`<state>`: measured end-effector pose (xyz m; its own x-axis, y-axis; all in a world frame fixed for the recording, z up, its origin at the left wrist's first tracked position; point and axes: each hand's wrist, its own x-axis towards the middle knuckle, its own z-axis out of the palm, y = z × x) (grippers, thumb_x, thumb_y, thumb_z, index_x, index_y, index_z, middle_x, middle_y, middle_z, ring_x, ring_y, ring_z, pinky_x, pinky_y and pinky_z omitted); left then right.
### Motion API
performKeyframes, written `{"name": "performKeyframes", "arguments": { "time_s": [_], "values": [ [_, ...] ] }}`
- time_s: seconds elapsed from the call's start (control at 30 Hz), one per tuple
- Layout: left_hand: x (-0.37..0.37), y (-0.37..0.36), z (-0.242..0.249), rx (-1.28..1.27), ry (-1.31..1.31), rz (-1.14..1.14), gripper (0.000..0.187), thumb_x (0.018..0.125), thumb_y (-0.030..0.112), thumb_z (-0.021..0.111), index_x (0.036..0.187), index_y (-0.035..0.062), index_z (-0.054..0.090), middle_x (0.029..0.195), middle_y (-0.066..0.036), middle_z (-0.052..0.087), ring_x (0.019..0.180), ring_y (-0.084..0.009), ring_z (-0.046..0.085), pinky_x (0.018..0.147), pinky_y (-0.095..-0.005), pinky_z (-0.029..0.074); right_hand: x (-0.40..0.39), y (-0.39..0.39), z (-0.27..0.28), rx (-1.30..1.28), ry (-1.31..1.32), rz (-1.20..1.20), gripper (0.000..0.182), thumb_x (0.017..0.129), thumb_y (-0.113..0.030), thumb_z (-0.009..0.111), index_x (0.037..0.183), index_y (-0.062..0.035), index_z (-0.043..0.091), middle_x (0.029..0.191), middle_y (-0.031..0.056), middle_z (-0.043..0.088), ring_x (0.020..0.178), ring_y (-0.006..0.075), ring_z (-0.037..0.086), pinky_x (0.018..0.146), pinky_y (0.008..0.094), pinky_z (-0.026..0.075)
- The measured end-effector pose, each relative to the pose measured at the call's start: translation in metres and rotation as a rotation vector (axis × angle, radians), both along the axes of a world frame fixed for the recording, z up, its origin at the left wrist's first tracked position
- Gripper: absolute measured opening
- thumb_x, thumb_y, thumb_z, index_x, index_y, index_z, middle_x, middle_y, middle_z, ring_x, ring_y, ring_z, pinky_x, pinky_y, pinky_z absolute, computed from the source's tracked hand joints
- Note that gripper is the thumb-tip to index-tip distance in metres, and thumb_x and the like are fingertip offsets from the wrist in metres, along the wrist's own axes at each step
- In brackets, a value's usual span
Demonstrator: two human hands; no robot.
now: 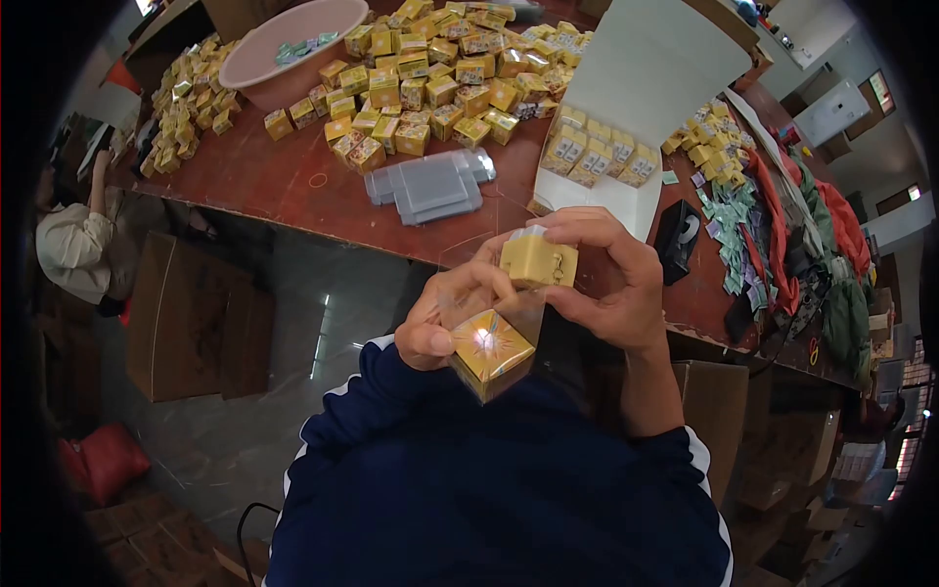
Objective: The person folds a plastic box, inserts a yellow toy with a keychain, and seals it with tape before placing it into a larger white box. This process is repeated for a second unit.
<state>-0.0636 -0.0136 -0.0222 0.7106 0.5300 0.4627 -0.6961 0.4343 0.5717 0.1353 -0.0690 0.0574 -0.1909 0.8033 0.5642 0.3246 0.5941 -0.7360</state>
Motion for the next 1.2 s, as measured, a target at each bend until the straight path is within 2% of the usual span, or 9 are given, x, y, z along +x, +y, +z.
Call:
{"name": "performKeyframes", "arguments": {
  "time_s": [0.07,0.17,0.23,0.3,0.4,0.7,1.03,1.1,1.2],
  "values": [
    [0.005,-0.003,0.003,-0.053,0.019,0.014,0.065,0.067,0.042,0.075,0.110,-0.0039,0.060,0.151,-0.022,0.027,0.139,-0.0386,0.034,0.113,-0.0509,0.032,0.000,-0.001,-0.001,0.023,-0.094,-0.075,0.045,0.080,-0.006,0.081,0.117,0.0045,0.058,0.123,0.0193,0.061,0.116,0.0265,0.060,0.100,0.0365,0.048],
    [-0.004,0.003,0.015,0.062,0.216,0.172,0.063,0.072,0.036,0.075,0.116,-0.0060,0.059,0.151,-0.022,0.027,0.138,-0.0368,0.037,0.113,-0.0513,0.036,0.000,-0.007,-0.002,-0.024,0.103,-0.231,0.039,0.079,0.001,0.078,0.114,0.0020,0.061,0.111,0.0114,0.067,0.101,0.0174,0.066,0.086,0.0309,0.054],
    [-0.013,0.009,0.007,0.132,0.240,0.227,0.056,0.077,0.023,0.074,0.121,-0.0080,0.058,0.142,-0.019,0.037,0.132,-0.0320,0.045,0.109,-0.0473,0.045,0.008,-0.014,0.006,-0.029,0.412,-0.358,0.039,0.082,0.002,0.076,0.116,0.0048,0.057,0.110,0.0120,0.065,0.101,0.0165,0.065,0.087,0.0291,0.054],
    [-0.021,0.009,0.005,0.266,0.548,0.226,0.052,0.079,0.011,0.073,0.125,-0.0077,0.057,0.130,-0.014,0.045,0.124,-0.0260,0.053,0.101,-0.0403,0.052,0.011,-0.019,0.009,0.017,0.401,-0.400,0.039,0.083,0.002,0.074,0.117,0.0065,0.054,0.111,0.0139,0.064,0.101,0.0180,0.066,0.089,0.0301,0.054],
    [-0.016,-0.001,0.003,0.358,0.642,0.244,0.049,0.081,0.008,0.075,0.126,-0.0006,0.059,0.121,-0.008,0.051,0.115,-0.0186,0.055,0.091,-0.0321,0.056,0.000,-0.017,0.005,0.121,0.359,-0.383,0.041,0.081,0.001,0.077,0.116,0.0053,0.057,0.111,0.0131,0.064,0.101,0.0172,0.065,0.089,0.0295,0.053],
    [-0.007,-0.010,0.004,0.209,0.542,0.325,0.054,0.082,0.009,0.077,0.131,-0.0014,0.055,0.116,-0.007,0.051,0.110,-0.0160,0.055,0.094,-0.0325,0.055,-0.010,-0.012,0.004,0.102,-0.235,-0.368,0.036,0.068,-0.008,0.085,0.100,-0.0045,0.068,0.095,0.0071,0.067,0.089,0.0232,0.064,0.075,0.0328,0.052],
    [-0.007,-0.015,0.007,0.216,0.603,0.321,0.056,0.081,0.009,0.077,0.132,-0.0003,0.055,0.115,-0.007,0.051,0.111,-0.0164,0.056,0.093,-0.0322,0.056,-0.001,-0.015,0.007,-0.007,-0.243,-0.309,0.016,0.076,-0.003,0.078,0.090,-0.0044,0.070,0.096,0.0063,0.069,0.083,0.0215,0.060,0.068,0.0316,0.050],
    [-0.009,-0.014,0.010,0.263,0.622,0.366,0.056,0.081,0.008,0.077,0.132,0.0000,0.055,0.115,-0.006,0.051,0.111,-0.0163,0.056,0.091,-0.0314,0.056,-0.001,-0.017,0.008,-0.081,-0.159,-0.277,0.016,0.076,0.003,0.074,0.091,-0.0013,0.071,0.100,0.0107,0.068,0.094,0.0217,0.061,0.081,0.0307,0.048],
    [-0.012,-0.011,0.012,0.385,0.678,0.404,0.056,0.082,0.007,0.076,0.133,-0.0017,0.053,0.124,-0.009,0.050,0.118,-0.0208,0.054,0.095,-0.0329,0.053,0.001,-0.016,0.009,-0.016,-0.236,-0.309,0.018,0.076,0.003,0.074,0.093,-0.0014,0.071,0.098,0.0096,0.068,0.091,0.0219,0.062,0.078,0.0309,0.049]
  ]
}}
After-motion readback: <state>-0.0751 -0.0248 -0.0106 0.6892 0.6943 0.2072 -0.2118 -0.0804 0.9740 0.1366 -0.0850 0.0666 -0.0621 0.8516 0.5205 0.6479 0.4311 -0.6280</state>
